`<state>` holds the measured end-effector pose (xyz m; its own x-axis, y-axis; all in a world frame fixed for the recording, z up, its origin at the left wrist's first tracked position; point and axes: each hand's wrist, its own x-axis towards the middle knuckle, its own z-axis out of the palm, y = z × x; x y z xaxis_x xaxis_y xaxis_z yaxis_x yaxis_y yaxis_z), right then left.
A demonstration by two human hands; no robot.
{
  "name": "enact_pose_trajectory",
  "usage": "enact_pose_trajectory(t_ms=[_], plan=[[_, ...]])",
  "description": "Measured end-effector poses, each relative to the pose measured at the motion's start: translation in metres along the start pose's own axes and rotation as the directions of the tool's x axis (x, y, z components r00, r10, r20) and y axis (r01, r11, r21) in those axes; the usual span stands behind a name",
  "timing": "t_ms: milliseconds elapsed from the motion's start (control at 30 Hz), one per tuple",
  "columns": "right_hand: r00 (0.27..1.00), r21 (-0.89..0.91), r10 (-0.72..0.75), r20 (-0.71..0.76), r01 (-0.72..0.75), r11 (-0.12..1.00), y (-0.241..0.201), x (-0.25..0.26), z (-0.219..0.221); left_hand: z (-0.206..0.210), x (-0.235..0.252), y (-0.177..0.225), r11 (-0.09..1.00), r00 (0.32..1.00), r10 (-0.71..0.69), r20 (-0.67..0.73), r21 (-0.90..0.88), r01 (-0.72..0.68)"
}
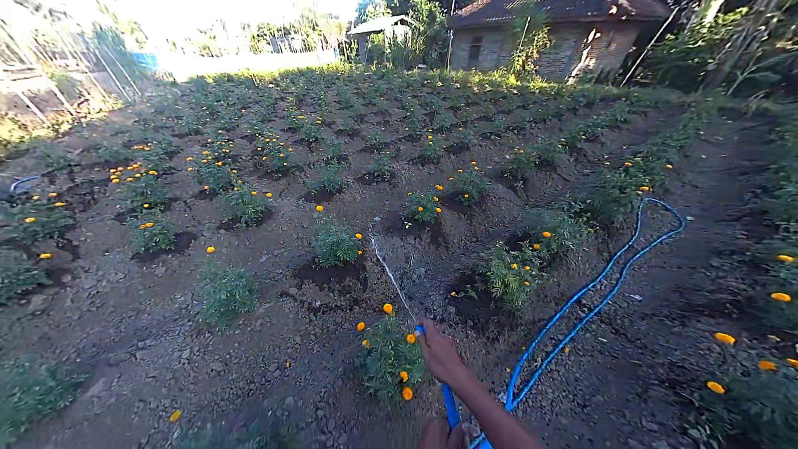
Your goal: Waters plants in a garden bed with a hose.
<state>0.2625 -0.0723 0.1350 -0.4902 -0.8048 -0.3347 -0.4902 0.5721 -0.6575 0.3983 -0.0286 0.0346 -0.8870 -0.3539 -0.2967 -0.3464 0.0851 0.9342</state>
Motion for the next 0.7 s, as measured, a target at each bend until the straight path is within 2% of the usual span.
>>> enact_pose_trajectory(t_ms=[133, 367, 500, 600, 700], plan=[[0.998, -0.035, -0.035, 0.057, 0.037, 0.999, -0.004, -0.001, 0.024, -0.009, -0.021, 0.004, 0.992, 0.992, -0.123, 0.031, -0.021, 0.123], [0.994, 0.006, -0.062, 0.089, 0.062, 0.998, 0.007, -0.015, 0.033, 0.003, -0.039, 0.004, 0.983, 0.983, -0.186, 0.010, 0.003, 0.186], [0.994, 0.088, -0.098, 0.043, 0.094, 0.992, 0.015, -0.029, 0.035, 0.010, -0.052, 0.008, 0.973, 0.974, -0.225, -0.018, 0.047, 0.226], [0.997, 0.157, -0.079, -0.014, 0.080, 0.984, 0.031, -0.034, 0.043, 0.017, -0.060, 0.008, 0.961, 0.964, -0.266, -0.025, 0.074, 0.267], [0.998, 0.279, 0.039, -0.053, -0.023, 0.960, 0.064, -0.043, 0.052, 0.024, -0.066, 0.005, 0.937, 0.949, -0.313, 0.036, 0.177, 0.302]])
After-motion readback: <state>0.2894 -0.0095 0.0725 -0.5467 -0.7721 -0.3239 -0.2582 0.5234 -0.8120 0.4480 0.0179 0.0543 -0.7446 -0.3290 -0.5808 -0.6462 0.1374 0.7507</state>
